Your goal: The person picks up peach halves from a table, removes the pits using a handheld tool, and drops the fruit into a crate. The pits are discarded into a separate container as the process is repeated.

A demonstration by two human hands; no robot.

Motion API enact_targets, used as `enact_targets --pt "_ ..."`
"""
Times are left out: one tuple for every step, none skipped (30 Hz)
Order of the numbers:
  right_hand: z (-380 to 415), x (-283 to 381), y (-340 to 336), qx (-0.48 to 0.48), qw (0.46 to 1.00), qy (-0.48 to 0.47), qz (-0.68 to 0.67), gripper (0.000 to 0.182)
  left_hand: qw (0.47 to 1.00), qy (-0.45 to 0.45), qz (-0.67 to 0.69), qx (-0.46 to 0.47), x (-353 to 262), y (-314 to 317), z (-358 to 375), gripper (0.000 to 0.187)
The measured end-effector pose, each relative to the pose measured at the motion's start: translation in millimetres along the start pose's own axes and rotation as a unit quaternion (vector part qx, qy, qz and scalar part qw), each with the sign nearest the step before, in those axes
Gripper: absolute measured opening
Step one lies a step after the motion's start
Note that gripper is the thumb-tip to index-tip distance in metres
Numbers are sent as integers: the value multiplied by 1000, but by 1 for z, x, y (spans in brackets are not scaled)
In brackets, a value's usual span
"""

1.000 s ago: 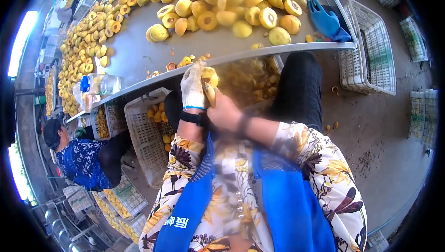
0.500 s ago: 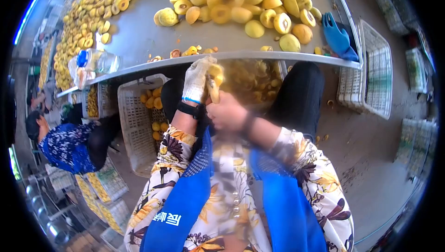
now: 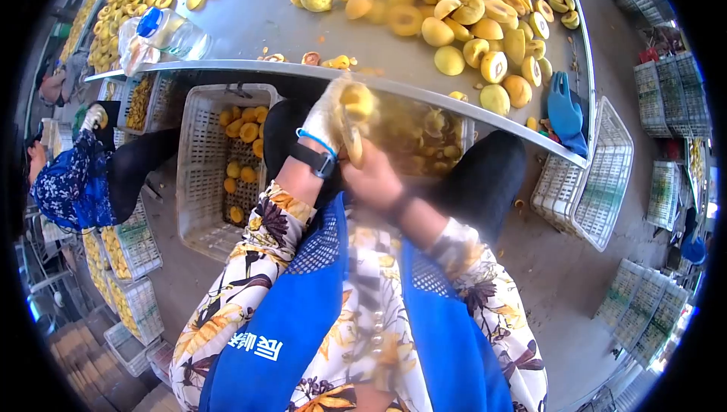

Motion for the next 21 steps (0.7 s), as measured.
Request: enact_targets --pt "-2 -4 0 -49 994 -76 66 15 997 -34 68 -20 -6 10 9 31" --pt "-3 -8 -3 -82 986 -105 103 14 997 14 54 -48 -17 18 26 27" --pt "-1 -4 -7 -93 986 -79 114 14 993 113 -36 -11 -32 -21 -3 29" --pt "0 -2 -11 -100 985 -55 126 14 989 133 -53 25 -54 -39 -2 30" --pt "1 1 -16 -107 983 -43 141 14 984 154 -67 59 -76 -57 -1 31" --pt "3 2 -24 -113 978 -41 169 13 991 95 -7 92 -92 -50 31 33" --pt "0 -8 -33 -106 958 -58 259 15 972 202 -116 -36 -116 -72 48 36" --pt "-7 -28 -42 -98 930 -76 347 18 913 306 -219 -160 -141 -89 66 40" --pt "-13 -39 -47 -90 893 -91 432 20 794 317 -456 -246 -166 -97 77 45" --pt "-14 -47 -50 -83 907 -52 409 23 612 306 -658 -316 -184 -95 83 52" --pt "-14 -53 -51 -75 920 -15 385 26 553 365 -686 -301 -192 -87 81 51" --pt "-14 -49 -50 -67 928 -1 367 28 490 423 -707 -285 -197 -76 79 49" --pt "-13 -44 -48 -59 935 14 349 30 499 433 -704 -260 -194 -48 68 50" --pt "-12 -40 -47 -51 942 29 331 32 532 441 -692 -209 -190 -30 45 47" --pt "-11 -41 -45 -61 948 5 312 30 562 414 -698 -161 -171 24 42 47" --pt "-13 -37 -45 -72 953 -21 292 28 511 449 -726 -99 -161 49 13 47" --pt "4 18 -42 -71 951 74 293 24 424 497 -756 -33 -147 77 -12 47" --pt "7 20 -44 -111 954 26 277 24 415 467 -780 -30 -133 97 -38 47" --pt "12 29 -46 -117 948 28 294 23 415 381 -826 -31 -120 116 -63 49" --pt "18 40 -50 -123 943 31 309 23 390 366 -844 21 -108 125 -92 50" --pt "24 45 -55 -112 956 30 270 22 355 317 -879 14 -98 127 -114 51"
Point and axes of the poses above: each hand's wrist, its own z-axis away from the middle knuckle, its own y-axis out of the palm, x = y × z, the point moved 5 cm from there along -z, towards the middle knuckle, and after that the axes turned 9 degrees about z, right-handed, at the moved point
